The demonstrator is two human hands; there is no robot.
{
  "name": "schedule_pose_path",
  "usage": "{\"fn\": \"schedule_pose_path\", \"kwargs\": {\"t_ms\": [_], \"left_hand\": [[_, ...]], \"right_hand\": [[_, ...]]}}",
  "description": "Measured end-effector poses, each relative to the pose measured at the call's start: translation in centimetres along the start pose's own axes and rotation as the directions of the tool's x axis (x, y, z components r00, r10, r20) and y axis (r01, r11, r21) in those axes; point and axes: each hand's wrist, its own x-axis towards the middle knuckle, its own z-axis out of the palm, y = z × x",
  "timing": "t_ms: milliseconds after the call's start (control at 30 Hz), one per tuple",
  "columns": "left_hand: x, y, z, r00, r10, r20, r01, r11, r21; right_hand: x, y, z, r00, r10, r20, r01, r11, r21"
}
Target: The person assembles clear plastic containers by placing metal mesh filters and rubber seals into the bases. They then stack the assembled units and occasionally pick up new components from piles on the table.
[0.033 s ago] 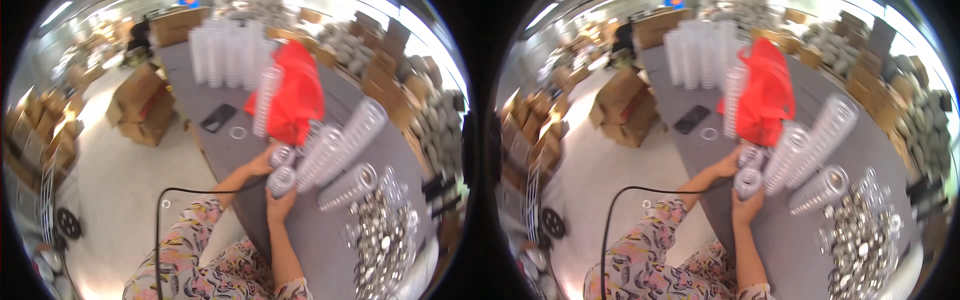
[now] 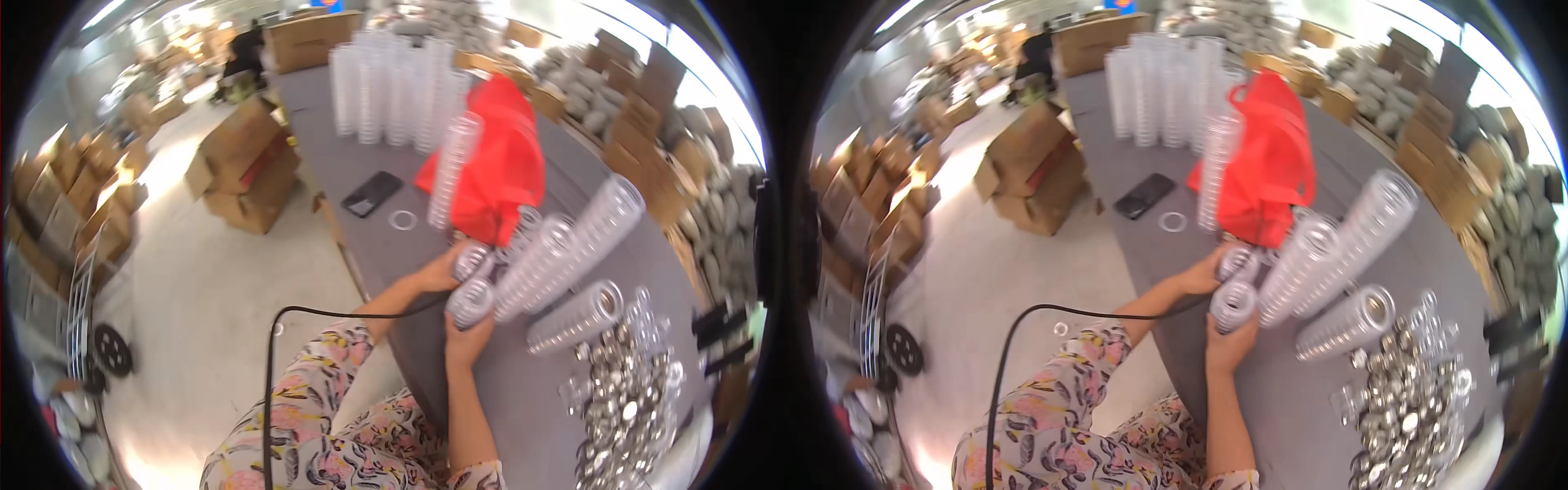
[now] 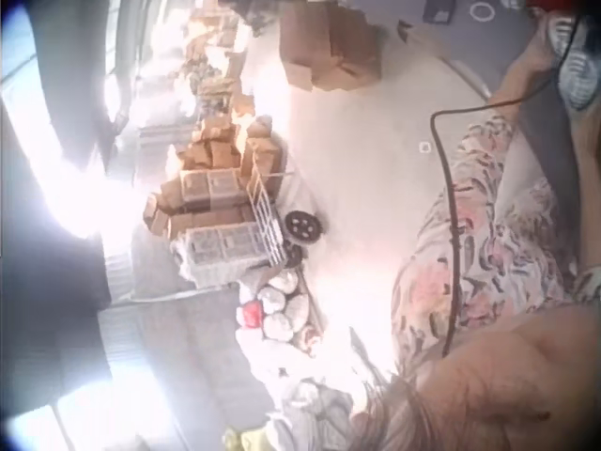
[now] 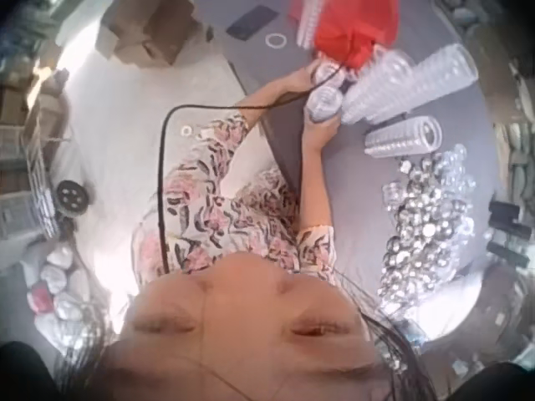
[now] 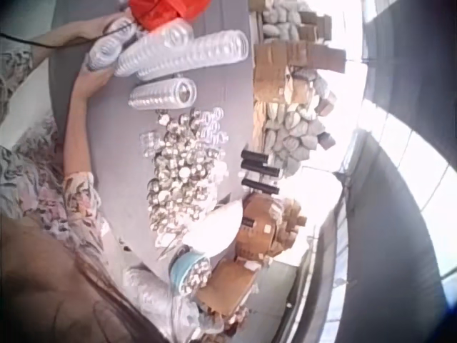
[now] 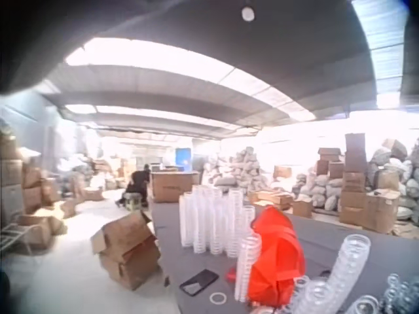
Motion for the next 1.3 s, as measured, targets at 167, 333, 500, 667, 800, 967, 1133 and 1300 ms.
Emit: {"fn": "schedule_pose_path", "kwargs": {"t_ms": [167,333,500,667,800,967,1133,1300], "left_hand": [[-2.7,3.4,-0.1,0.980,-0.200,0.015,0.199,0.962,-0.187],[-6.2,8.9,2.4,0.969,-0.246,0.017,0.247,0.965,-0.091],[-9.6,11.9,7.1,0.968,-0.251,-0.004,0.249,0.963,-0.099],[-12.0,13.5,13.2,0.978,-0.206,0.038,0.209,0.971,-0.116],[-12.1,15.3,17.7,0.974,-0.157,0.164,0.187,0.964,-0.188],[-13.3,16.9,23.2,0.947,-0.176,0.267,0.221,0.964,-0.146],[-13.2,16.2,25.7,0.939,-0.159,0.304,0.172,0.985,-0.016],[-11.9,15.2,23.8,0.926,0.056,0.374,0.020,0.980,-0.196]], "right_hand": [[-1.4,-0.3,-2.2,0.990,0.028,0.139,-0.033,0.999,0.034],[-3.8,0.6,-7.6,0.973,0.024,0.228,-0.019,1.000,-0.023],[-6.6,1.5,-13.7,0.982,0.046,0.182,-0.027,0.994,-0.108],[-9.2,3.0,-20.0,0.986,0.134,0.094,-0.119,0.981,-0.153],[-11.5,3.7,-25.1,0.986,0.169,-0.004,-0.166,0.958,-0.235],[-13.1,4.9,-29.7,0.960,0.243,-0.135,-0.262,0.954,-0.145],[-13.1,6.5,-31.0,0.922,0.360,-0.139,-0.365,0.931,-0.008],[-13.5,6.2,-32.0,0.940,0.320,-0.118,-0.319,0.947,0.027]]}}
